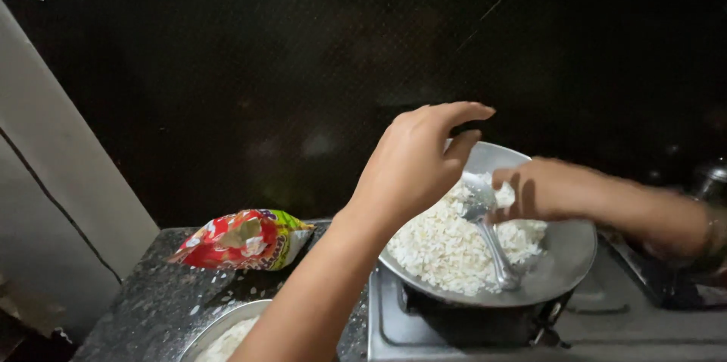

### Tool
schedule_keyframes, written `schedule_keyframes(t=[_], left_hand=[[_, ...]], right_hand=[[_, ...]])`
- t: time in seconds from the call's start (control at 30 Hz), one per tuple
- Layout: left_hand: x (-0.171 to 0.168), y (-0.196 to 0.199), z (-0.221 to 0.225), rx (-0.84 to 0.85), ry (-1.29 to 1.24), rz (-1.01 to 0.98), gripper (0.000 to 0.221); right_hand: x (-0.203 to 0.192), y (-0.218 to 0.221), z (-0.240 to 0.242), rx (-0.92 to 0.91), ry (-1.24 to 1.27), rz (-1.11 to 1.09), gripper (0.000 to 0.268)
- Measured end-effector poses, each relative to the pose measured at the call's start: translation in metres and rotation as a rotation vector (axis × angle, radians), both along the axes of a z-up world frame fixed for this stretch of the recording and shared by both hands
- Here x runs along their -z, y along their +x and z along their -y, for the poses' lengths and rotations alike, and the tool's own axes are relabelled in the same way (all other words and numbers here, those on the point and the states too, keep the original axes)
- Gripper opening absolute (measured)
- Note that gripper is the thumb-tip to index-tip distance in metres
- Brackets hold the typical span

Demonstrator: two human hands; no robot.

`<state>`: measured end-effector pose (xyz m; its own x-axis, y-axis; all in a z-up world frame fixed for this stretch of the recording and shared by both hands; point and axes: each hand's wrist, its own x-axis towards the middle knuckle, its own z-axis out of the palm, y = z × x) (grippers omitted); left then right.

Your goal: The person stirs flattened rice in a pan on a stove with a spoon and turns the stove knob by hand.

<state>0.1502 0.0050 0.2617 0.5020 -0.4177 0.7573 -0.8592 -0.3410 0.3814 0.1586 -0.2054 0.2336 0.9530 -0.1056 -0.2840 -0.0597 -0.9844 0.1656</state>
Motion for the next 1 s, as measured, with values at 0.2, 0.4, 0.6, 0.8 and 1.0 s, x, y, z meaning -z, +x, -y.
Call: schedule_keyframes(t=[0.2,0.4,0.6,0.8,1.0], left_hand=[[-0.014,-0.012,0.008,-0.134,0.028,-0.444,0.033],[0.002,-0.002,0.009,-0.081,0.016,-0.542,0.036],[0.033,0.031,0.002,-0.072,0.016,-0.341,0.032],[0.074,0.060,0.000,-0.263,0.684,-0.414,0.040],[0.120,0.073,0.019,-0.198,1.134,-0.385,0.055]], right_hand=[[0.040,0.013,-0.003,-0.024,0.063,-0.136,0.074],[0.073,0.043,0.013,0.099,0.216,-0.116,0.085],[0.096,0.063,0.026,0.081,0.255,-0.037,0.091],[0.066,0.041,0.005,0.184,0.330,0.050,0.099],[0.053,0.036,0.031,-0.099,0.091,0.359,0.087]])
